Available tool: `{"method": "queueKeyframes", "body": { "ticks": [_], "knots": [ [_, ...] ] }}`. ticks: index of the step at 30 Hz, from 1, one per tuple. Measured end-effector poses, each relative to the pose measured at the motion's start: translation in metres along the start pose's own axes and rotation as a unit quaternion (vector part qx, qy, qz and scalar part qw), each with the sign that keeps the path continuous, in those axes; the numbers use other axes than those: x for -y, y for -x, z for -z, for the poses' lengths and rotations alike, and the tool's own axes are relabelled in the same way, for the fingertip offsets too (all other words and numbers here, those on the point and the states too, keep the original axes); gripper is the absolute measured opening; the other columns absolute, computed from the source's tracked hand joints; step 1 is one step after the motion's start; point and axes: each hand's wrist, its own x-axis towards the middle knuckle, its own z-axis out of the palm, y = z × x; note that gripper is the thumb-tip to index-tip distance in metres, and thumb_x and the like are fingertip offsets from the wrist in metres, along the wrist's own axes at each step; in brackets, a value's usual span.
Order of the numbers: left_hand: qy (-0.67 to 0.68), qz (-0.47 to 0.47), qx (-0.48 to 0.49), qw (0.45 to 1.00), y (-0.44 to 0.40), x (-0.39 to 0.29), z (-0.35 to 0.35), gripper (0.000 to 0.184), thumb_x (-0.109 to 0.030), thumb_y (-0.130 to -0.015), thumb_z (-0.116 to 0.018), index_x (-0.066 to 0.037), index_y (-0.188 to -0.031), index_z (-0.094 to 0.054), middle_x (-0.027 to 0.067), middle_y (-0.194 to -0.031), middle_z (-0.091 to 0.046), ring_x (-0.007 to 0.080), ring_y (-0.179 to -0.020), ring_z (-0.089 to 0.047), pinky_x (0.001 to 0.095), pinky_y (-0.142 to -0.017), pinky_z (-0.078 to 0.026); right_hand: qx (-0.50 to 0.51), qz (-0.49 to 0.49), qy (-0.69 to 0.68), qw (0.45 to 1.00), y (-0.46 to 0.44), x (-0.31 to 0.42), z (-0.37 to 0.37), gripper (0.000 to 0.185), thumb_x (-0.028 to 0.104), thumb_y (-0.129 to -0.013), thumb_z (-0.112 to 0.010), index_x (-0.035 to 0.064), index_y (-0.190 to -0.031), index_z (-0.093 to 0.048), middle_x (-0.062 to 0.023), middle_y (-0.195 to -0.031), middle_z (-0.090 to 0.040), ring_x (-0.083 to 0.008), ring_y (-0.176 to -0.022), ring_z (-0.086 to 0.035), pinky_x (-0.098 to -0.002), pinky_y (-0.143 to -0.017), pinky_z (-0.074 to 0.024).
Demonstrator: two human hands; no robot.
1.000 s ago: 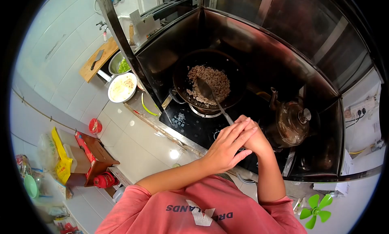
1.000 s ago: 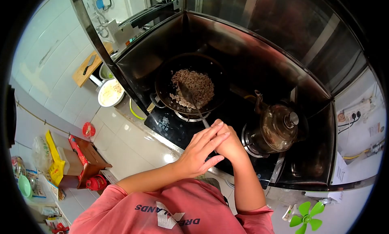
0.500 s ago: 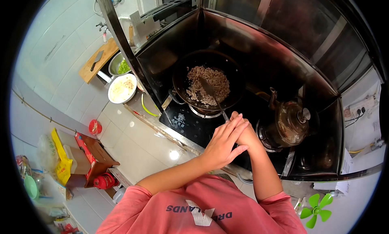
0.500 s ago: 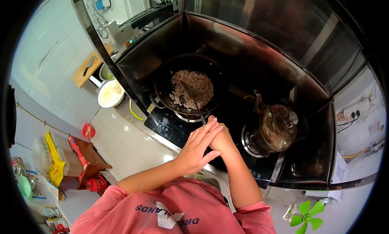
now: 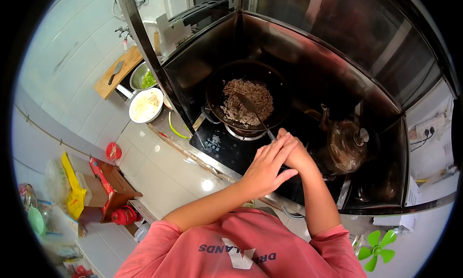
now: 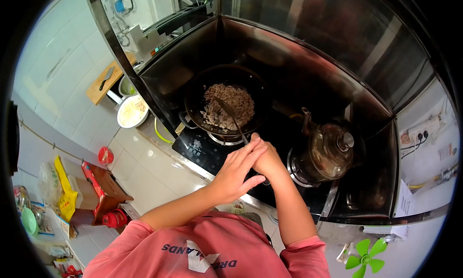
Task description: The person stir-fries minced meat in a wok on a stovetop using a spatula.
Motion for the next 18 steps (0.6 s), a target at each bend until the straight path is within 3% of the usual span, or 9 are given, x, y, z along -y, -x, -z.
{"method": "queueKeyframes", "body": {
  "ticks": [5,7,8,11,13,15,17,18],
  "knots": [
    [-0.010,0.009,0.021,1.000,-0.001,0.009,0.003,0.064,-0.035,-0.090,-0.058,-0.005,-0.142,-0.035,0.0209,-0.145,-0.033,0.0371,-0.129,-0.038,0.0429,-0.105,-0.029,-0.006,0.077,0.002,0.997,-0.007,-0.018,-0.016,0.042,0.030,-0.084,-0.058,-0.0025,-0.110,-0.049,-0.0262,-0.095,-0.064,-0.0423,-0.092,-0.062,-0.0454,-0.075,-0.0498],
    [-0.004,0.001,0.023,1.000,-0.001,0.006,0.001,0.064,-0.036,-0.091,-0.057,-0.006,-0.142,-0.035,0.0217,-0.146,-0.032,0.0372,-0.129,-0.037,0.0435,-0.105,-0.029,0.014,0.068,0.013,0.997,0.003,-0.010,0.006,0.039,0.029,-0.085,-0.057,-0.0007,-0.110,-0.050,-0.0257,-0.100,-0.064,-0.0419,-0.096,-0.061,-0.0450,-0.076,-0.0498],
    [0.009,0.017,0.024,1.000,-0.002,0.005,0.002,0.064,-0.035,-0.091,-0.057,-0.006,-0.143,-0.034,0.0220,-0.146,-0.031,0.0375,-0.130,-0.036,0.0442,-0.106,-0.028,0.026,-0.020,-0.011,0.999,0.007,0.005,0.019,0.039,0.029,-0.086,-0.056,0.0019,-0.113,-0.051,-0.0248,-0.105,-0.063,-0.0415,-0.099,-0.060,-0.0443,-0.077,-0.0502],
    [0.018,0.037,-0.033,0.999,-0.001,0.011,-0.006,0.065,-0.035,-0.091,-0.057,-0.005,-0.143,-0.033,0.0220,-0.147,-0.030,0.0380,-0.132,-0.034,0.0445,-0.108,-0.027,-0.049,-0.006,-0.014,0.999,-0.009,-0.001,-0.004,0.041,0.029,-0.086,-0.057,0.0032,-0.117,-0.052,-0.0238,-0.106,-0.064,-0.0415,-0.100,-0.060,-0.0437,-0.077,-0.0507],
    [0.009,0.030,-0.029,0.999,0.000,0.012,-0.002,0.067,-0.035,-0.091,-0.057,-0.003,-0.144,-0.031,0.0223,-0.147,-0.029,0.0381,-0.133,-0.033,0.0446,-0.108,-0.026,-0.005,-0.033,-0.020,0.999,-0.012,-0.003,-0.002,0.040,0.026,-0.087,-0.056,0.0030,-0.119,-0.053,-0.0234,-0.107,-0.064,-0.0411,-0.101,-0.061,-0.0432,-0.079,-0.0505],
    [0.006,0.017,-0.002,1.000,-0.001,0.010,0.001,0.069,-0.035,-0.091,-0.057,-0.002,-0.145,-0.028,0.0229,-0.148,-0.028,0.0382,-0.134,-0.032,0.0445,-0.108,-0.026,0.019,0.094,-0.019,0.995,-0.012,-0.024,-0.002,0.036,0.026,-0.088,-0.053,0.0024,-0.115,-0.055,-0.0233,-0.106,-0.064,-0.0407,-0.100,-0.061,-0.0436,-0.081,-0.0499],
    [0.016,0.016,-0.001,1.000,-0.001,0.009,-0.002,0.070,-0.035,-0.091,-0.057,-0.001,-0.145,-0.027,0.0238,-0.147,-0.029,0.0391,-0.134,-0.032,0.0443,-0.109,-0.026,0.027,-0.022,-0.054,0.998,0.006,0.008,0.027,0.030,0.025,-0.088,-0.053,0.0010,-0.106,-0.056,-0.0241,-0.102,-0.065,-0.0411,-0.098,-0.061,-0.0451,-0.080,-0.0488],
    [0.022,0.024,-0.021,0.999,0.000,0.010,-0.004,0.070,-0.035,-0.092,-0.057,0.000,-0.144,-0.027,0.0241,-0.146,-0.030,0.0394,-0.134,-0.032,0.0441,-0.109,-0.026,0.003,-0.020,-0.020,1.000,-0.001,0.011,0.022,0.029,0.024,-0.087,-0.054,0.0006,-0.104,-0.055,-0.0249,-0.100,-0.065,-0.0416,-0.097,-0.061,-0.0455,-0.079,-0.0486]
  ]
}}
